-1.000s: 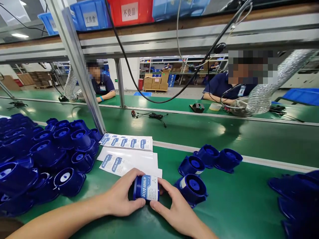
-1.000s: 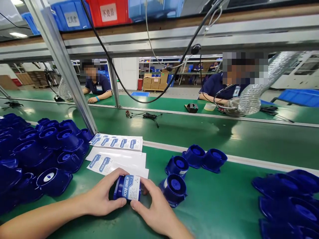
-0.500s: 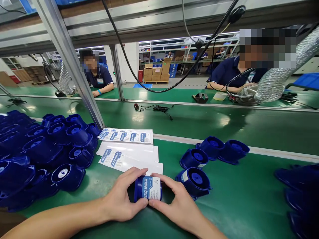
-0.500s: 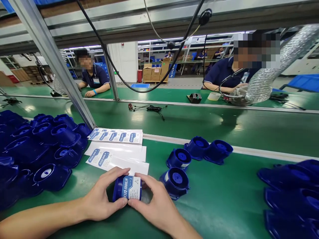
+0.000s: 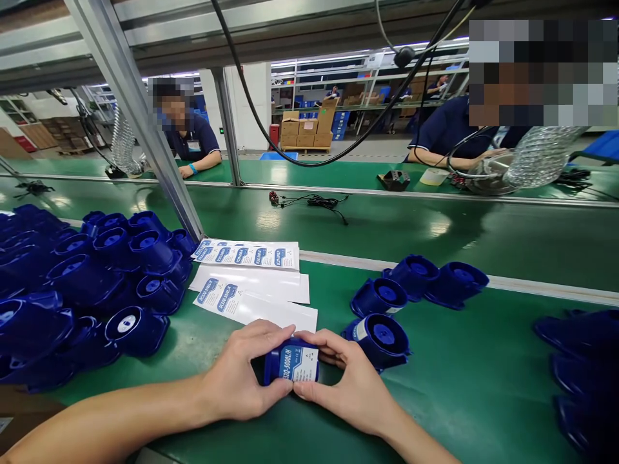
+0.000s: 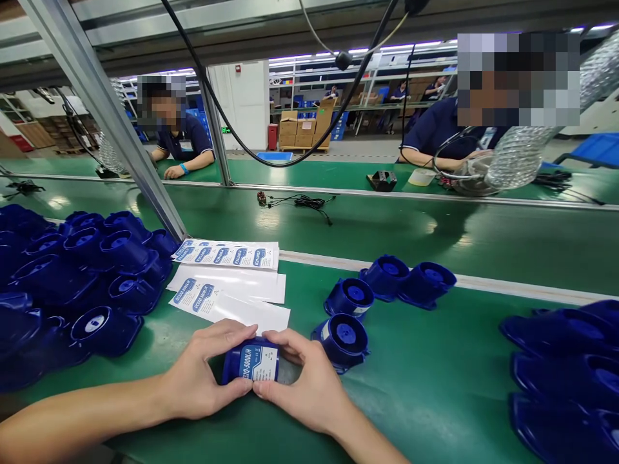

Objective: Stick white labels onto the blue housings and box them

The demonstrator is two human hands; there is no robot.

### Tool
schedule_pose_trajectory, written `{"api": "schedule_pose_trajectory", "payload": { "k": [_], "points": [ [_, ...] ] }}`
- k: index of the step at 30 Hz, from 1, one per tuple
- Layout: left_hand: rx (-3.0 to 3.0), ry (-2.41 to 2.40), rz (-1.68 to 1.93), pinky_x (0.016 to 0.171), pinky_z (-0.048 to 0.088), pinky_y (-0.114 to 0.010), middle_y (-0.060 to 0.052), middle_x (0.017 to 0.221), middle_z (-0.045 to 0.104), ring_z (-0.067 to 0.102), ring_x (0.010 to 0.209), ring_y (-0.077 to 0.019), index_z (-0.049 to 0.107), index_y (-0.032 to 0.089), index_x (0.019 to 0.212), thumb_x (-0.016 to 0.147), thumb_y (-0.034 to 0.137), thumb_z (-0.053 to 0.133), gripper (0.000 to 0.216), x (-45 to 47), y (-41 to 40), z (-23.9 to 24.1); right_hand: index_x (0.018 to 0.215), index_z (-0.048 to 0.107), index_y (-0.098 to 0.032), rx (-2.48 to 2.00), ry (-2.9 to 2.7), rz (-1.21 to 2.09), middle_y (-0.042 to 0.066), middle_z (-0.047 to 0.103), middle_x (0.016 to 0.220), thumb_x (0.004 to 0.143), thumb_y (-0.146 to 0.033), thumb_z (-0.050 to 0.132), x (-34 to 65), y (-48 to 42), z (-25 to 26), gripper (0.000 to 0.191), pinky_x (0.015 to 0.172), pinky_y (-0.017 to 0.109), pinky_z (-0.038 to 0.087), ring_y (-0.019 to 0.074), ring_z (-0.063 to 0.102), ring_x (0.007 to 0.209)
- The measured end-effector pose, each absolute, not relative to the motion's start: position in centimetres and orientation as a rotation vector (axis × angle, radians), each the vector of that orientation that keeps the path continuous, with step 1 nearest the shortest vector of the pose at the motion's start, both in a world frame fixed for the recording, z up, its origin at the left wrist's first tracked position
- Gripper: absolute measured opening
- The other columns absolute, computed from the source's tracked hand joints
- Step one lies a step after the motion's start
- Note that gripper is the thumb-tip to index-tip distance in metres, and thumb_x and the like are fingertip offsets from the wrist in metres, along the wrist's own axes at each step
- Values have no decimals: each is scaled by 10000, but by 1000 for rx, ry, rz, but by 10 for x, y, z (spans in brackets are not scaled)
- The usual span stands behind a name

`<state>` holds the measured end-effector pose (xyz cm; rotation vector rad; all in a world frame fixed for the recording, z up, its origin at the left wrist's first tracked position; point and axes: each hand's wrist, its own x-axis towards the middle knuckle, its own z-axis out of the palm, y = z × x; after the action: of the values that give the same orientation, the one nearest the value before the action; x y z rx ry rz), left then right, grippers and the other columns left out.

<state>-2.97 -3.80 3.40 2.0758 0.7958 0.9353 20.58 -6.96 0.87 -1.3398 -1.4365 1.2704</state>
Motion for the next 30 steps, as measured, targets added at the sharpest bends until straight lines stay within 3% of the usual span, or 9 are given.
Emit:
{"api": "schedule_pose_trajectory", "payload": {
  "k": [4, 8, 22, 30],
  "points": [
    [2048, 831, 912, 959, 623, -448, -59, 1227, 809, 759, 1088, -280, 669, 340, 1454, 725, 128, 874, 786, -29, -37, 37, 1123, 767, -229, -1312, -1442, 1274, 123, 816, 1256, 610, -315, 981, 206, -69, 12, 563, 1122, 563, 581, 372, 769, 1199],
    [2043, 853, 881, 955, 626, -457, -75, 1216, 821, 763, 1087, -290, 709, 301, 1412, 725, 163, 897, 726, -29, -36, 39, 1126, 770, -232, -1291, -1431, 1305, 136, 796, 1326, 613, -350, 994, 206, -68, 14, 572, 1131, 565, 576, 388, 745, 1254],
    [2084, 769, 981, 945, 624, -417, -55, 1230, 834, 773, 1073, -255, 705, 331, 1404, 807, 251, 931, 644, -26, -38, 41, 1112, 758, -225, -1273, -1357, 1436, 152, 786, 1343, 603, -413, 1010, 208, -68, 13, 598, 1138, 586, 562, 396, 744, 1254],
    [2080, 729, 1039, 912, 625, -419, -71, 1193, 838, 773, 1029, -254, 716, 308, 1392, 794, 206, 921, 640, -24, -39, 36, 1061, 774, -216, -1289, -1255, 1504, 166, 775, 1366, 533, -387, 1033, 208, -68, 13, 613, 1175, 608, 522, 414, 726, 1283]
  ]
}}
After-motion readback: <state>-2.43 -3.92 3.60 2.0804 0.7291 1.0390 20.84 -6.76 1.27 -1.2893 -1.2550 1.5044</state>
